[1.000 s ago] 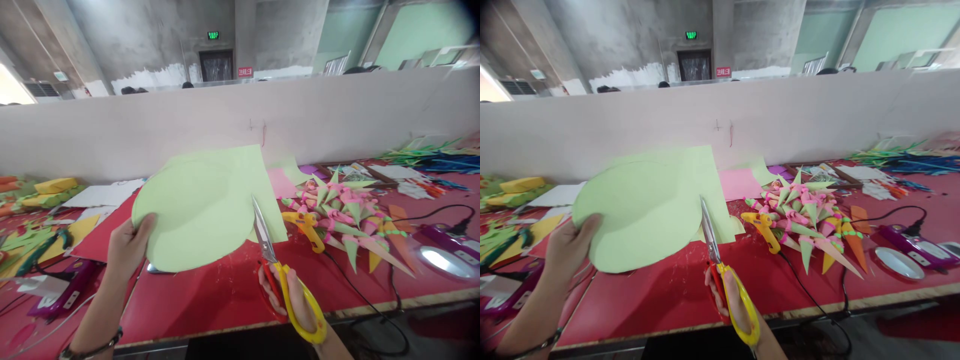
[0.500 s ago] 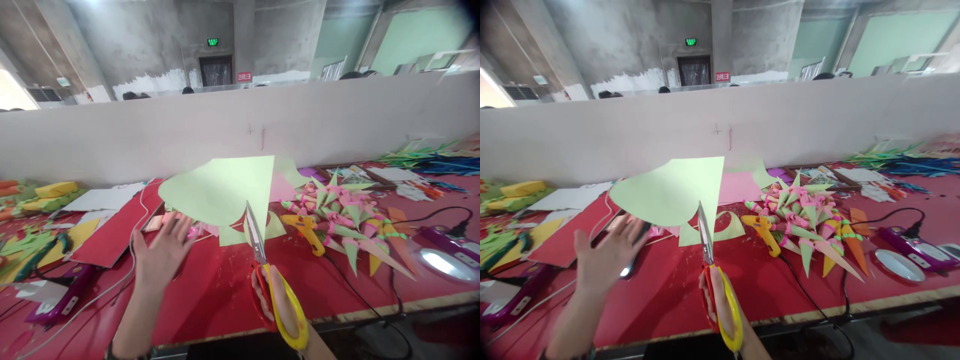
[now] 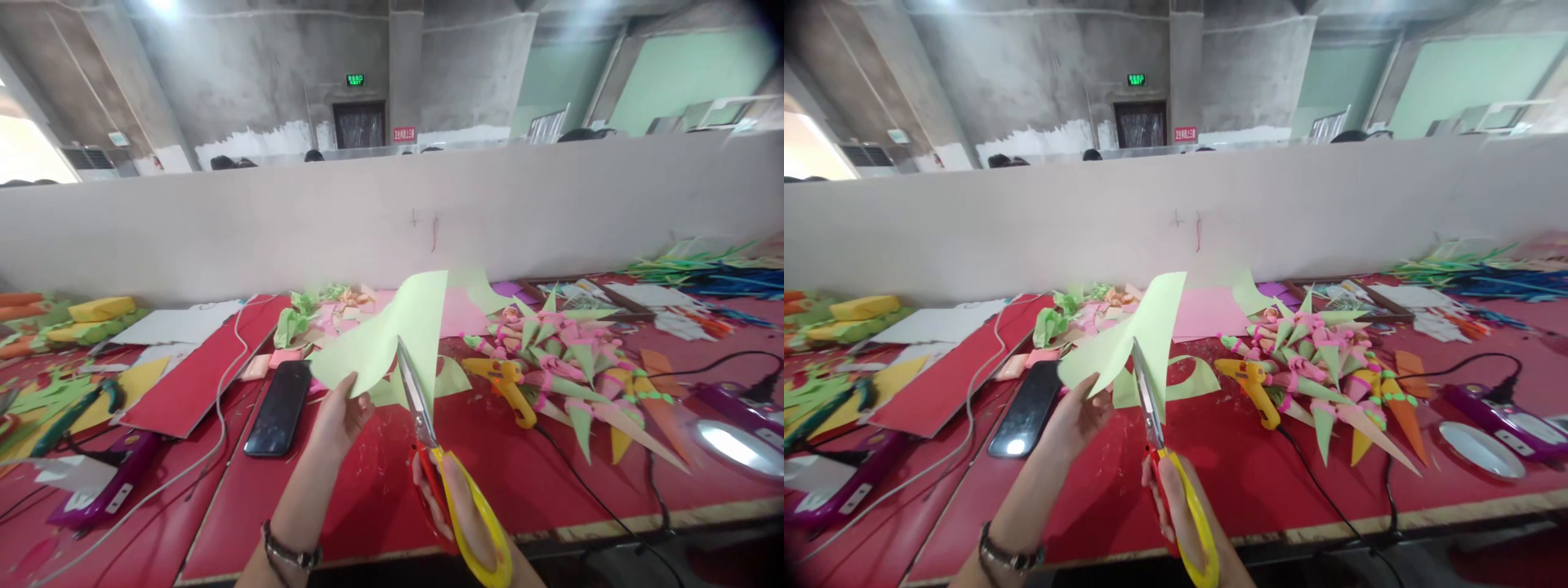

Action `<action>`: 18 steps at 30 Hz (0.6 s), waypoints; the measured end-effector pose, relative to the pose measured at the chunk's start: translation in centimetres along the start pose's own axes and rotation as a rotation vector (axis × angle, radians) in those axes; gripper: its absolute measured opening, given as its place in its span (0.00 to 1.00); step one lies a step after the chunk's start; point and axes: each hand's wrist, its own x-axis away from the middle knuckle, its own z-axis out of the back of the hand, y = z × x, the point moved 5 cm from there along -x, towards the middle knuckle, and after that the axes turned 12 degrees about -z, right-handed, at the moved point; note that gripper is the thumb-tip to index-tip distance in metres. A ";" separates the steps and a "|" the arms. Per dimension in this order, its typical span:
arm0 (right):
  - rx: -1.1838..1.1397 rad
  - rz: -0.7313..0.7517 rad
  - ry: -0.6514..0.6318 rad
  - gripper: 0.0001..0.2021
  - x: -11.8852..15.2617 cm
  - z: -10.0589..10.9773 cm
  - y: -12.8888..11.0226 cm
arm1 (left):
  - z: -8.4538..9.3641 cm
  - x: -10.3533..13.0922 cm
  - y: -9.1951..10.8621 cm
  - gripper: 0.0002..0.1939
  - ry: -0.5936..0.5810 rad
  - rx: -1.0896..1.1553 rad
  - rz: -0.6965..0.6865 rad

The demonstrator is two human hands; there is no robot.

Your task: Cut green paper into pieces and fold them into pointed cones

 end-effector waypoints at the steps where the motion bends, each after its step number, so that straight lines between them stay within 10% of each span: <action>1: -0.022 -0.007 0.000 0.24 0.0 0.2 0.1 | 0.3 0.1 0.3 0.03 0.032 -0.008 -0.081; 7: -0.063 0.105 -0.146 0.26 0.6 0.1 -1.1 | 1.1 2.3 3.6 0.06 0.129 -0.556 -0.650; 18: -0.101 0.164 -0.125 0.27 1.4 -0.7 -3.6 | -1.4 5.3 3.5 0.23 -0.158 -0.978 -0.717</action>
